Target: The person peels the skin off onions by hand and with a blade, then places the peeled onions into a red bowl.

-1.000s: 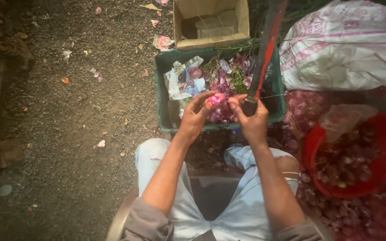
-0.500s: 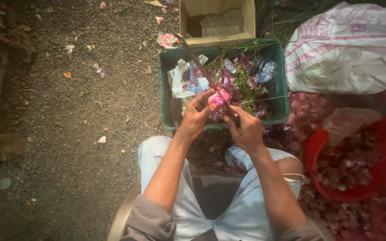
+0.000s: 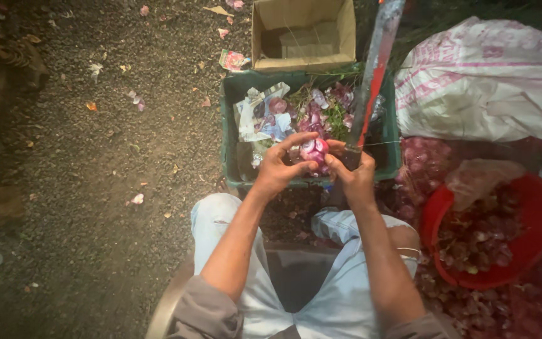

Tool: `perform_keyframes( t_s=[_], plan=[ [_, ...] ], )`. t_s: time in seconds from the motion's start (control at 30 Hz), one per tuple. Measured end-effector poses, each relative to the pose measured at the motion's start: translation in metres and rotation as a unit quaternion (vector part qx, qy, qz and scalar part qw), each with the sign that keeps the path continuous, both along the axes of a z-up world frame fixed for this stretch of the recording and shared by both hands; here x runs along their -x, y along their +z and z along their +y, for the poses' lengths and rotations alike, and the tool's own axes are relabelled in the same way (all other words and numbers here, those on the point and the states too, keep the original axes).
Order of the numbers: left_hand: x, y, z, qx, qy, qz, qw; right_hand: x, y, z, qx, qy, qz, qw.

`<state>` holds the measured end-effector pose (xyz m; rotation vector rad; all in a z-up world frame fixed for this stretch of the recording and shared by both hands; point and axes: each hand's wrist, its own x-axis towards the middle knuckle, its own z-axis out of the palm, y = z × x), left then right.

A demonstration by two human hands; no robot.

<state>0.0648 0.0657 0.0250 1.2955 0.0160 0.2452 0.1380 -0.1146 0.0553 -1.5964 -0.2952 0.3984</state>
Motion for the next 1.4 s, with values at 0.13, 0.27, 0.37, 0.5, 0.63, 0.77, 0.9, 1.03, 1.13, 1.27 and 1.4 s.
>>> perform_keyframes(
  t_s=[0.13,0.27,0.37,0.5,0.63,0.77,0.9,1.03,1.13,1.27,1.4],
  plan=[
    [0.003,0.001,0.001,0.015,-0.024,-0.014,1.000,-0.005,-0.008,-0.004,0.021,0.026,-0.035,0.999],
    [0.002,-0.007,0.001,0.050,-0.053,0.027,0.997,0.004,-0.008,0.003,0.070,0.007,-0.137,0.988],
    [0.003,-0.013,0.002,0.080,-0.070,0.039,0.994,0.009,-0.003,0.005,0.182,-0.018,-0.204,0.962],
    [0.005,-0.012,0.008,0.177,-0.115,0.068,0.975,0.008,-0.001,0.004,0.195,-0.032,-0.246,0.949],
    [0.006,-0.012,0.004,0.203,-0.135,0.089,0.966,0.006,0.002,0.001,0.148,-0.033,-0.194,0.969],
    [-0.003,-0.023,-0.010,0.178,-0.066,0.101,0.977,0.009,0.000,0.002,0.111,0.021,-0.228,0.967],
    [-0.002,-0.026,-0.004,0.116,0.010,0.154,0.981,0.004,-0.010,0.003,0.089,-0.038,-0.086,0.992],
    [0.003,-0.022,-0.001,0.137,-0.087,0.099,0.982,-0.010,-0.018,-0.007,0.050,-0.085,-0.070,0.993],
    [0.004,-0.025,-0.002,0.186,-0.162,0.104,0.963,-0.009,-0.021,-0.009,0.060,-0.091,-0.080,0.991],
    [0.007,-0.031,0.000,0.242,-0.197,0.120,0.942,-0.006,-0.014,-0.002,0.069,-0.112,-0.094,0.987],
    [0.003,-0.028,-0.007,0.187,-0.159,0.168,0.955,-0.002,-0.009,0.000,0.045,-0.082,-0.073,0.993]
  ],
)
